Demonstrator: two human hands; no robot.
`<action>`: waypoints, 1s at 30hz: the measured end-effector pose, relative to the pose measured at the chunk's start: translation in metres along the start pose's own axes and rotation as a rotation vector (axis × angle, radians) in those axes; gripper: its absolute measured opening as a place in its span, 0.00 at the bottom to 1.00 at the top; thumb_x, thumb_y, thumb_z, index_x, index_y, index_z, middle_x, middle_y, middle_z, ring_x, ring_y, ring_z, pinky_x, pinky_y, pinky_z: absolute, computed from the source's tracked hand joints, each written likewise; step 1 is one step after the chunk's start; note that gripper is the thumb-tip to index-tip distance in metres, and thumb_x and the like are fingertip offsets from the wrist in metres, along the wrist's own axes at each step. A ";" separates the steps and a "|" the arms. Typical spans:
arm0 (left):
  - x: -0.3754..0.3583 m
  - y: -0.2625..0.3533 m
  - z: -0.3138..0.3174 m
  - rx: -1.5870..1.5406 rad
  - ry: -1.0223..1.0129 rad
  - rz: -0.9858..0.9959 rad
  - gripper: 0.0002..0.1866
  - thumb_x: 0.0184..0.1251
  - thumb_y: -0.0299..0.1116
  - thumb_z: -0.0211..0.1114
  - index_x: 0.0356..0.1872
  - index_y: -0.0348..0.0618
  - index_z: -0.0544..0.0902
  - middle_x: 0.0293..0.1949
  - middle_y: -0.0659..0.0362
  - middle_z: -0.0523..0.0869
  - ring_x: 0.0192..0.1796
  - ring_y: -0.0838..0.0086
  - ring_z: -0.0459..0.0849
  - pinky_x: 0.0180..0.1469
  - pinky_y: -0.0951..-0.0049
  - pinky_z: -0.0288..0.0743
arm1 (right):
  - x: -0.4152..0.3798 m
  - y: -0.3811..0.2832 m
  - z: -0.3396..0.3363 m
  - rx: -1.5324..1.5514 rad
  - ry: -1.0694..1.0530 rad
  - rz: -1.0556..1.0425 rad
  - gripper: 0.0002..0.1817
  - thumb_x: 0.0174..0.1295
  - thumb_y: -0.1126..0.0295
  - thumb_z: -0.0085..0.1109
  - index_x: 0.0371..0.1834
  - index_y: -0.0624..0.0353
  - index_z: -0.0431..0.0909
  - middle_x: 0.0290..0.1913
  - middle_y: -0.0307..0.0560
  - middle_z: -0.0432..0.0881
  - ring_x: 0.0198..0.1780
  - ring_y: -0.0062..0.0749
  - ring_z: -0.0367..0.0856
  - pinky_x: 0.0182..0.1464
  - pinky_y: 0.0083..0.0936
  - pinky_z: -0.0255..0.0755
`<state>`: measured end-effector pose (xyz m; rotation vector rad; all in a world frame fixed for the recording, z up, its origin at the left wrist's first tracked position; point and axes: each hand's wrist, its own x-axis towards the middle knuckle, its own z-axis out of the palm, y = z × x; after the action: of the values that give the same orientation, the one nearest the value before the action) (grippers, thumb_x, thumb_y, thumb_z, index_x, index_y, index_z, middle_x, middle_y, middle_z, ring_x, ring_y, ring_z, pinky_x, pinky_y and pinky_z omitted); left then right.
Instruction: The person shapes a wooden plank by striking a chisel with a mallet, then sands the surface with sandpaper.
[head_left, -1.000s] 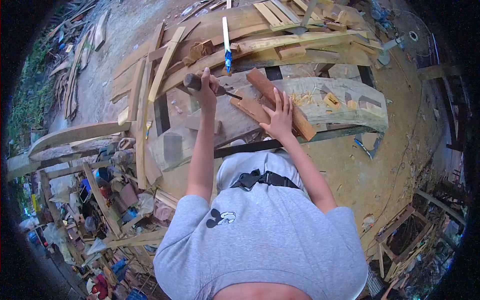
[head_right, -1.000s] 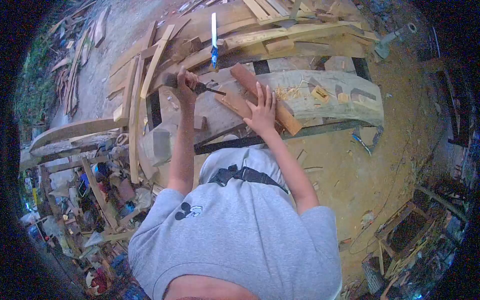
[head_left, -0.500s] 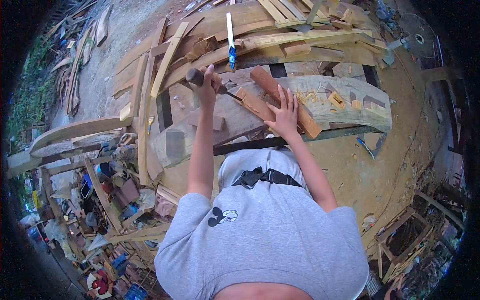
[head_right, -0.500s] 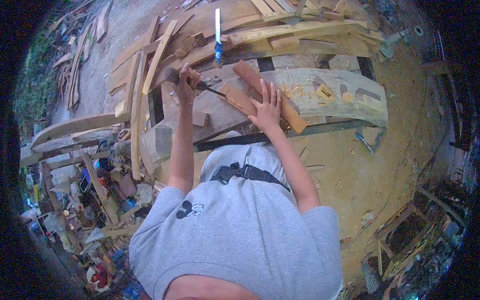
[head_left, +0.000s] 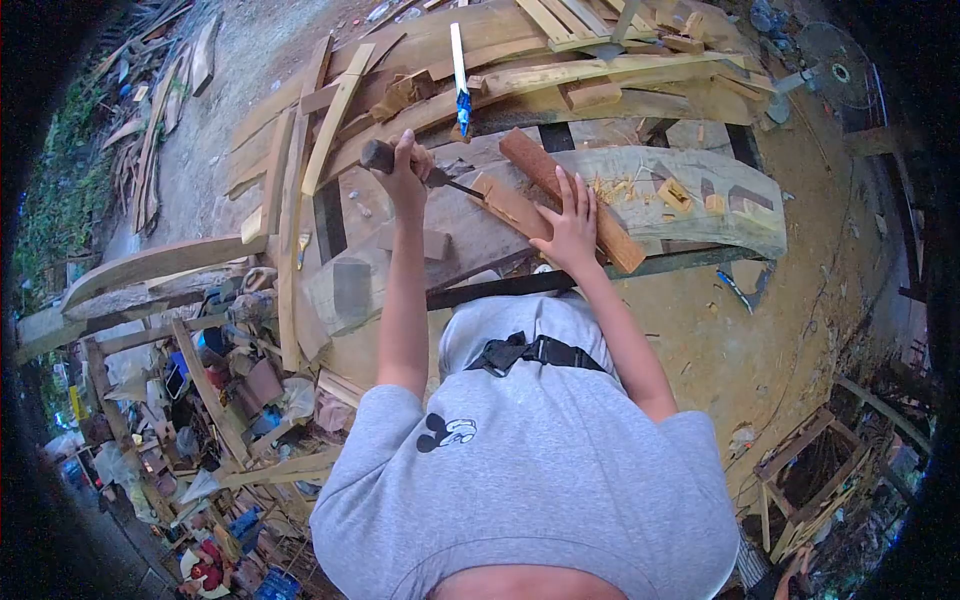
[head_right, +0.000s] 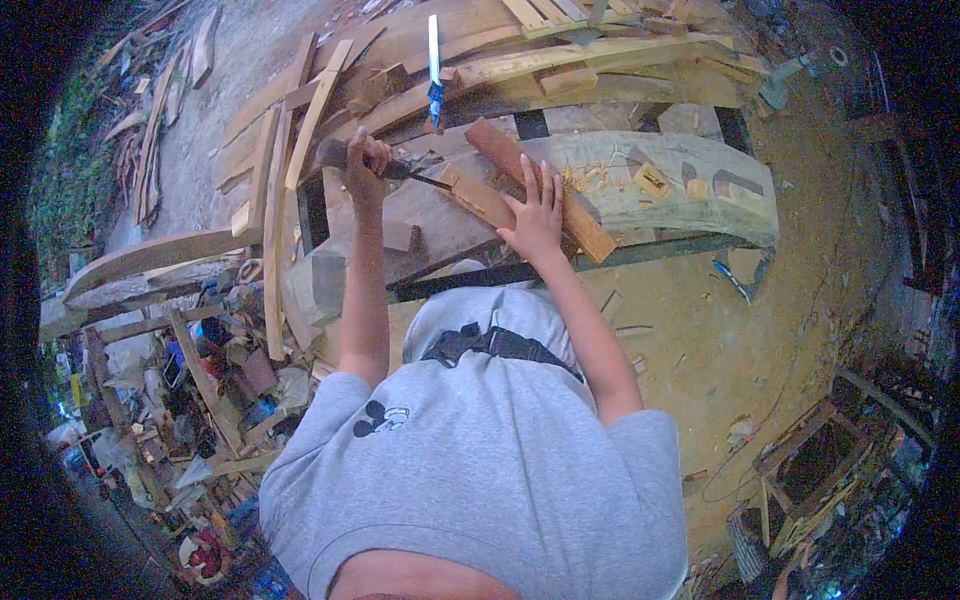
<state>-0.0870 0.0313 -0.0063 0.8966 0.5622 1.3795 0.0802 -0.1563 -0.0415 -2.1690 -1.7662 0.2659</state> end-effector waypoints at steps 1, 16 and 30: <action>0.000 0.001 0.001 0.001 0.000 0.000 0.16 0.56 0.28 0.58 0.12 0.45 0.65 0.08 0.65 0.63 0.08 0.83 0.58 0.12 0.81 0.54 | 0.000 0.000 0.000 0.001 0.000 0.000 0.26 0.33 0.53 0.68 0.43 0.40 0.79 0.69 0.44 0.37 0.69 0.47 0.33 0.67 0.43 0.31; 0.002 0.004 0.016 0.086 0.032 -0.018 0.17 0.56 0.28 0.57 0.10 0.45 0.64 0.07 0.65 0.63 0.07 0.82 0.57 0.13 0.81 0.55 | 0.001 -0.002 -0.001 0.005 -0.008 0.029 0.27 0.31 0.55 0.70 0.42 0.39 0.79 0.69 0.43 0.39 0.69 0.45 0.34 0.67 0.43 0.33; -0.004 0.008 0.034 0.199 0.079 0.055 0.16 0.57 0.26 0.57 0.11 0.43 0.65 0.07 0.64 0.65 0.07 0.82 0.62 0.10 0.81 0.56 | 0.001 -0.002 0.000 -0.005 0.023 0.021 0.26 0.31 0.53 0.70 0.41 0.41 0.80 0.69 0.42 0.39 0.69 0.45 0.35 0.67 0.43 0.34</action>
<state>-0.0651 0.0203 0.0194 1.0270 0.7498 1.4305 0.0780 -0.1549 -0.0410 -2.1866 -1.7340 0.2404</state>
